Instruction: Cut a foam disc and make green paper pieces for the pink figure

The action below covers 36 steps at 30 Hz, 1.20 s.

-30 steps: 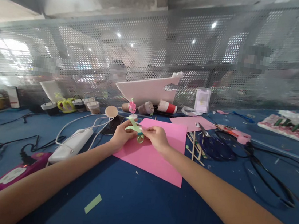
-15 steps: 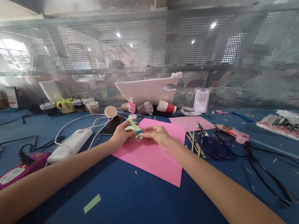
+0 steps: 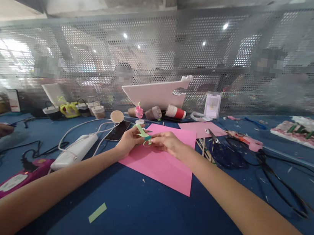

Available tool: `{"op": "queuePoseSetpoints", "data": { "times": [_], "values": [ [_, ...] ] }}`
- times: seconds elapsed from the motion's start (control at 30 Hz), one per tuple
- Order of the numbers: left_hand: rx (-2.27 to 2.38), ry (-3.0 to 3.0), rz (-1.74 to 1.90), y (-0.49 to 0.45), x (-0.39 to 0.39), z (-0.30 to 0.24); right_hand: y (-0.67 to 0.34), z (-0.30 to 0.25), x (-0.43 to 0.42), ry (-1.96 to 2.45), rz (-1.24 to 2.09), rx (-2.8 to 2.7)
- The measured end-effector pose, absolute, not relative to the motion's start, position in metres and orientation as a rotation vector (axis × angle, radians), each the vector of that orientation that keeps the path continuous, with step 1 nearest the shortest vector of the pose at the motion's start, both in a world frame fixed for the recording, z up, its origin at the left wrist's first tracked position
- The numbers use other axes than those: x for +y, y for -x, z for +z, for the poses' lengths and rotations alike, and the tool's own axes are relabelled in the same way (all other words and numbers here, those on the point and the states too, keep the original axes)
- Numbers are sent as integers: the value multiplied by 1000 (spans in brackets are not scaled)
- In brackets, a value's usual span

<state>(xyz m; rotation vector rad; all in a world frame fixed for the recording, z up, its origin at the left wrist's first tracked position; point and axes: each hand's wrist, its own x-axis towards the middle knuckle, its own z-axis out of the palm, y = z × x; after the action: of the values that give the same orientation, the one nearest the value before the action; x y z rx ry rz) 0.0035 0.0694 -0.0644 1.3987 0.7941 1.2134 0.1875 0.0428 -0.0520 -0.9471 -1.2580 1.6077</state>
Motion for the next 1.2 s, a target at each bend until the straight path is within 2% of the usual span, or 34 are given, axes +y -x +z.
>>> {"op": "queuePoseSetpoints", "data": {
  "times": [0.53, 0.9, 1.2],
  "values": [
    [894, -1326, 1257, -3, 72, -69, -178, -48, 41, 976, 1444, -1297],
    [844, -1212, 1223, -3, 72, -66, -180, -43, 36, 898, 1460, -1306],
    [846, -1175, 1228, -2, 76, -67, -180, -58, 46, 992, 978, -1539]
  ]
}}
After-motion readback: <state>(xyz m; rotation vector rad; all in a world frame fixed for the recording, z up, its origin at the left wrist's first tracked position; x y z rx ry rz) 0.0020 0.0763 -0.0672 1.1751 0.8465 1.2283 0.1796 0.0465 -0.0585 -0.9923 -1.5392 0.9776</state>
